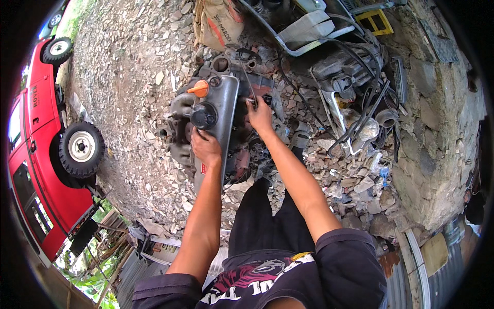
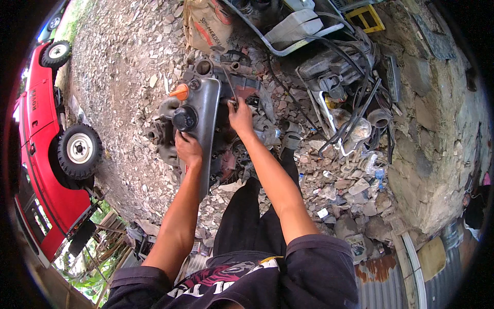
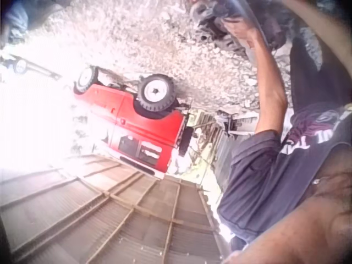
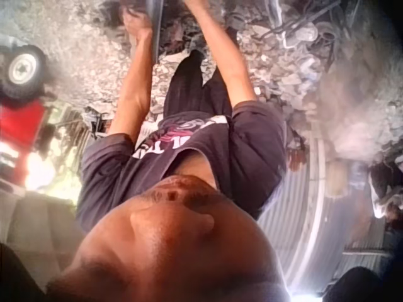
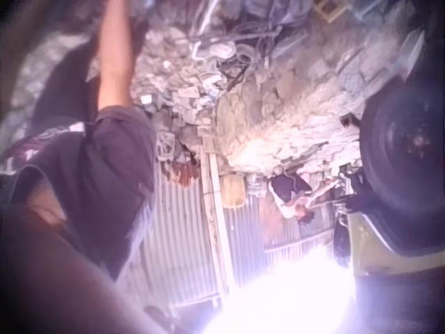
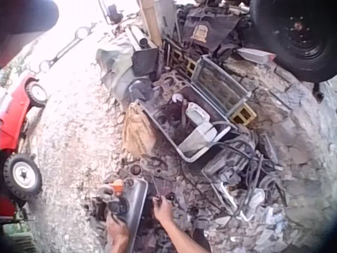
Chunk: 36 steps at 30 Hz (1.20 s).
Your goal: The person unscrews bolts and removes the valve cover from an engine block using a wrench and by hand.
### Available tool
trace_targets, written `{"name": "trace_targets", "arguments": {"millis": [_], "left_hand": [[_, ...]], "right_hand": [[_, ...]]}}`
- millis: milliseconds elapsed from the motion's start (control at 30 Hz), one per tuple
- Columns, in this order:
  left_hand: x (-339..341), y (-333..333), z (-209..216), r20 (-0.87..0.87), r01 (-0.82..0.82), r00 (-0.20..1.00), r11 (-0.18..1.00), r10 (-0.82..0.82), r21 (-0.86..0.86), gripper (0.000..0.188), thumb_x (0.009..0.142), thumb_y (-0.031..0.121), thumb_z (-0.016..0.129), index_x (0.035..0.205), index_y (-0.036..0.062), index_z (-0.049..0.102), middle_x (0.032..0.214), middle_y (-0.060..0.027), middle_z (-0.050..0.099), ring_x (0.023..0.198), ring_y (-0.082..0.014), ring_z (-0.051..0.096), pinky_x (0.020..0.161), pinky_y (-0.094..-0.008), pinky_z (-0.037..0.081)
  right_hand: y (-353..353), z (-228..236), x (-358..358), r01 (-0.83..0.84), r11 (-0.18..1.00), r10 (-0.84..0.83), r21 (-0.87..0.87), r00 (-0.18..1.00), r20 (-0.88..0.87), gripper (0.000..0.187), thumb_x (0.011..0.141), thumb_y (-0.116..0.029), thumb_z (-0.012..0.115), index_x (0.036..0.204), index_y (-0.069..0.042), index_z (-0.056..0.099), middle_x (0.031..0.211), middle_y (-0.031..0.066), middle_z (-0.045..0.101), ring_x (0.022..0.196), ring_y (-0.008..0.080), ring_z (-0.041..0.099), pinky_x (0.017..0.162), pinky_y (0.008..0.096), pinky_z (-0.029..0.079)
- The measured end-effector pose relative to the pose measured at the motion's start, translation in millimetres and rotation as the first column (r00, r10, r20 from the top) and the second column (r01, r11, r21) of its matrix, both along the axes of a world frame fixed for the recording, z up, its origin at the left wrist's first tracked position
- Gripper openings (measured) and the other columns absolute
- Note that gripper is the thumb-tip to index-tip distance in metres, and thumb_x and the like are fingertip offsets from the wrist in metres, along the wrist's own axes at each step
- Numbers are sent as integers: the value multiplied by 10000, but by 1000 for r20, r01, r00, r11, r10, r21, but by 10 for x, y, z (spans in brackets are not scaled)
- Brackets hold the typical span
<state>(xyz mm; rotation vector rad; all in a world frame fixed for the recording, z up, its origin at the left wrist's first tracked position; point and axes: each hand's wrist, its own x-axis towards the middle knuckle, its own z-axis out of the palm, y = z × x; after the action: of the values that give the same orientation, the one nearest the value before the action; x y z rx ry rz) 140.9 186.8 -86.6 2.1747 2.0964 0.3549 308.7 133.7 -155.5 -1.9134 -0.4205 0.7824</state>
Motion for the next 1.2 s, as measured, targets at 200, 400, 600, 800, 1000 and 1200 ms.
{"name": "trace_targets", "arguments": {"millis": [200,400,600,800,1000,1200], "left_hand": [[29,0,40,-9,13,1000,999,-13,-29,366,953,187,474,1226,-39,566,1176,-223,621,1098,-407,574,940,-477,442],[-15,-8,6,-35,22,999,999,-23,-23,379,952,199,469,1235,-36,561,1184,-224,618,1103,-405,574,947,-478,440],[-29,-1,-13,-11,37,999,999,-37,-2,372,954,209,462,1225,-25,565,1190,-221,615,1105,-400,575,946,-478,443],[65,-6,48,13,-5,1000,999,5,-45,376,959,214,459,1233,-21,562,1205,-219,613,1130,-394,567,966,-466,434],[40,9,16,3,-30,1000,999,30,-44,377,945,225,479,1250,16,553,1224,-194,608,1138,-374,570,956,-472,436],[81,-15,58,-18,-38,999,998,37,-44,370,941,239,488,1244,39,559,1209,-130,612,1107,-327,585,922,-455,450]], "right_hand": [[159,-109,-257,29,999,-31,33,997,66,252,882,-117,652,1092,5,586,939,243,677,927,455,633,766,491,494],[214,-57,-284,84,992,-84,-90,996,2,320,880,-190,673,1106,10,569,908,263,674,921,467,630,771,504,493],[259,-179,-274,42,995,-38,-86,998,48,454,846,-159,691,1228,-7,497,974,269,671,950,465,635,800,499,502],[93,-154,-275,40,996,-39,83,999,-9,652,793,-110,705,1360,-13,399,1110,303,627,1025,478,606,868,506,488],[144,264,-220,28,996,-27,-85,999,20,600,808,-111,701,1329,-17,419,1080,283,640,1000,462,614,865,498,488],[-110,484,-233,88,986,-46,-141,960,277,298,937,-145,586,1194,4,561,896,175,644,792,371,643,746,462,509]]}}
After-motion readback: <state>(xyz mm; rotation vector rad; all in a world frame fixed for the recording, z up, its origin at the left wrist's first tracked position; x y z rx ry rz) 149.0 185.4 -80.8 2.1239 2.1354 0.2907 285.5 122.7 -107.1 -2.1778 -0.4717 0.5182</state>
